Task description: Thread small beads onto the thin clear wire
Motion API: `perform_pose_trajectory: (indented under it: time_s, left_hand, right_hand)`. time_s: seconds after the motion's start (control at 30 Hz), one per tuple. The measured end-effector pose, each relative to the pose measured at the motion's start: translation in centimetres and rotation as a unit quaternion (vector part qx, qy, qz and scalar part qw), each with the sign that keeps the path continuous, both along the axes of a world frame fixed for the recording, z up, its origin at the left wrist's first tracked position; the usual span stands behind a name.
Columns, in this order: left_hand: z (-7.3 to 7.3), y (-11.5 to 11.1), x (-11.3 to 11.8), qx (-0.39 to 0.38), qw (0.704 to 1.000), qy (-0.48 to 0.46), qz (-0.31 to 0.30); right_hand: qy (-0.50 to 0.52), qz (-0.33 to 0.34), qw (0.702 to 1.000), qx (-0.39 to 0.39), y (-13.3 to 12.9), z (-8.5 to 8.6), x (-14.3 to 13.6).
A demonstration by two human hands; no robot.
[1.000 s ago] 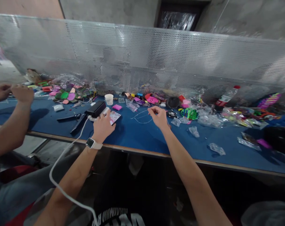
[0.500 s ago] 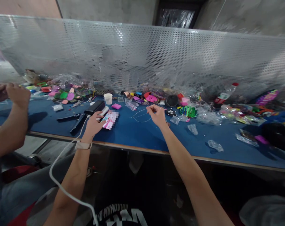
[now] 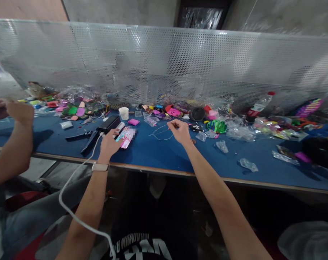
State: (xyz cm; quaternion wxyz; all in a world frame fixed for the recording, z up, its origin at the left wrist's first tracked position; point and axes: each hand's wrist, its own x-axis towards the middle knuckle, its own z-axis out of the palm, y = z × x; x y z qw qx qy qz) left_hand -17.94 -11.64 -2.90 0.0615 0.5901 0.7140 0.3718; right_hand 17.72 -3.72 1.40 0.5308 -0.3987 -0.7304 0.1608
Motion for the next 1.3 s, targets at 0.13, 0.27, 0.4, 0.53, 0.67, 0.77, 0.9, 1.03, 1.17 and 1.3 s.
perform_pose_trajectory:
  time_s: [0.13,0.27,0.4,0.53,0.67,0.77,0.9,1.03,1.17,1.3]
  left_hand:
    - [0.3,0.0,0.2,-0.003,1.0,0.006,-0.002]
    - [0.1,0.1,0.1,0.01,1.0,0.004,-0.004]
    - [-0.1,0.1,-0.1,0.02,1.0,-0.021,-0.005]
    - [-0.1,0.1,-0.1,0.025,0.998,-0.051,-0.002]
    - [-0.2,0.1,-0.2,0.029,0.999,-0.027,0.005]
    - [-0.3,0.2,-0.3,0.022,1.0,-0.019,0.008]
    - [-0.4,0.3,-0.4,0.013,1.0,-0.026,0.007]
    - [-0.1,0.2,-0.1,0.003,1.0,-0.024,0.008]
    - [0.9,-1.2,1.2,0.007,0.999,0.03,0.023]
    - [1.8,-4.3,3.6,0.011,0.995,0.092,0.04]
  right_hand:
    - [0.006,0.0,1.0,-0.002,0.0,0.0,-0.1]
    - [0.001,0.0,1.0,-0.01,-0.3,0.3,-0.1]
    - [-0.007,-0.007,1.0,-0.006,-0.4,0.4,-0.1]
    - [-0.012,-0.004,1.0,-0.005,-0.3,0.3,0.0]
    - [-0.01,-0.006,1.0,-0.002,-0.2,0.2,-0.1]
    - [-0.012,-0.003,1.0,0.003,-0.1,0.1,-0.1]
    - [-0.01,-0.001,1.0,0.01,-0.1,0.1,-0.1]
    - [-0.004,-0.004,1.0,0.0,-0.3,0.2,-0.1]
    - [-0.013,-0.009,1.0,-0.001,-0.3,0.4,0.0]
    - [-0.004,-0.006,1.0,0.005,-0.5,0.5,0.1]
